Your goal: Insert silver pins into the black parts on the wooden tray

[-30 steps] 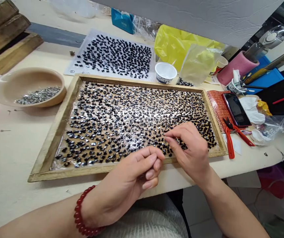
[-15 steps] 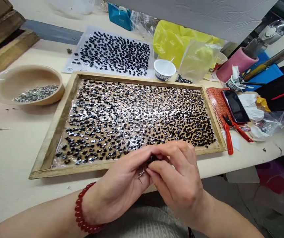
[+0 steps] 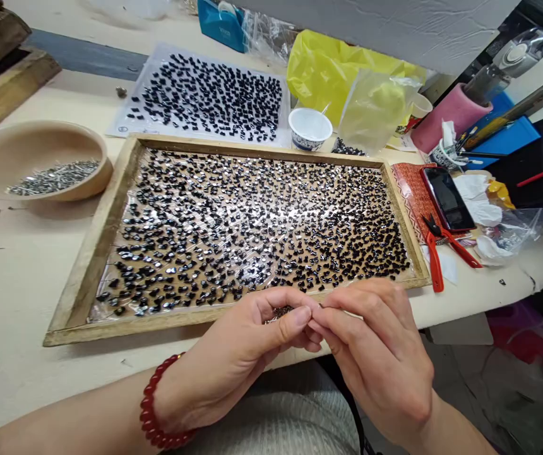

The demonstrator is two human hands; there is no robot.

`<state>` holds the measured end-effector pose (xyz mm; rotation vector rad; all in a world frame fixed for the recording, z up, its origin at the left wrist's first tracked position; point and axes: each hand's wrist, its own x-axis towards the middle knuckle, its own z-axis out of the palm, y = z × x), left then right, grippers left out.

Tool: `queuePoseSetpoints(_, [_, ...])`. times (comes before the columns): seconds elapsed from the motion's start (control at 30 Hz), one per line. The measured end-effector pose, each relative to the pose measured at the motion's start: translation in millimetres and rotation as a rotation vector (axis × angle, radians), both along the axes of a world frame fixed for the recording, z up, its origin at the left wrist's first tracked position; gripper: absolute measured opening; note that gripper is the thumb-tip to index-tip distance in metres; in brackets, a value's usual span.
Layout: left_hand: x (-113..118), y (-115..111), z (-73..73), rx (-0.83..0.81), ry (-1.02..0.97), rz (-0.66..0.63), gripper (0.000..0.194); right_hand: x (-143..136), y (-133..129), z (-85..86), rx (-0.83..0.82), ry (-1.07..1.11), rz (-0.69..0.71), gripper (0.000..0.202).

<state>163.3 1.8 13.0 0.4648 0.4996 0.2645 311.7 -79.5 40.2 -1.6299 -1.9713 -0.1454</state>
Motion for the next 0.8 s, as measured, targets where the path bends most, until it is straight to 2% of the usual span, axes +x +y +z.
queuePoseSetpoints(0.17, [0, 2, 0.9, 0.026, 0.021, -0.019, 0.022, 4, -5, -1.3, -0.116, 0.183, 0.071, 0.02])
queuePoseSetpoints(0.33, [-1, 2, 1.9, 0.06, 0.056, -0.047, 0.025, 9, -3, -9.9, -0.214, 0.478, 0.003, 0.021])
queuePoseSetpoints(0.43, [-1, 2, -0.1, 0.085, 0.053, -0.064, 0.026, 12, 0, -10.6, -0.321, 0.571, 0.073, 0.018])
queuePoseSetpoints(0.6, [0, 1, -3.3, 0.088, 0.051, -0.058, 0.028, 15, 3, -6.5, -0.379, 0.629, 0.133, 0.015])
queuePoseSetpoints(0.7, [1, 0, -2.0, 0.035, 0.016, -0.026, 0.027, 17, 13, -10.6, -0.279, 0.617, 0.058, 0.013])
queuePoseSetpoints(0.8, [1, -2, 0.9, -0.062, -0.016, 0.003, 0.025, 17, 32, -21.8, -0.084, 0.422, -0.04, 0.013])
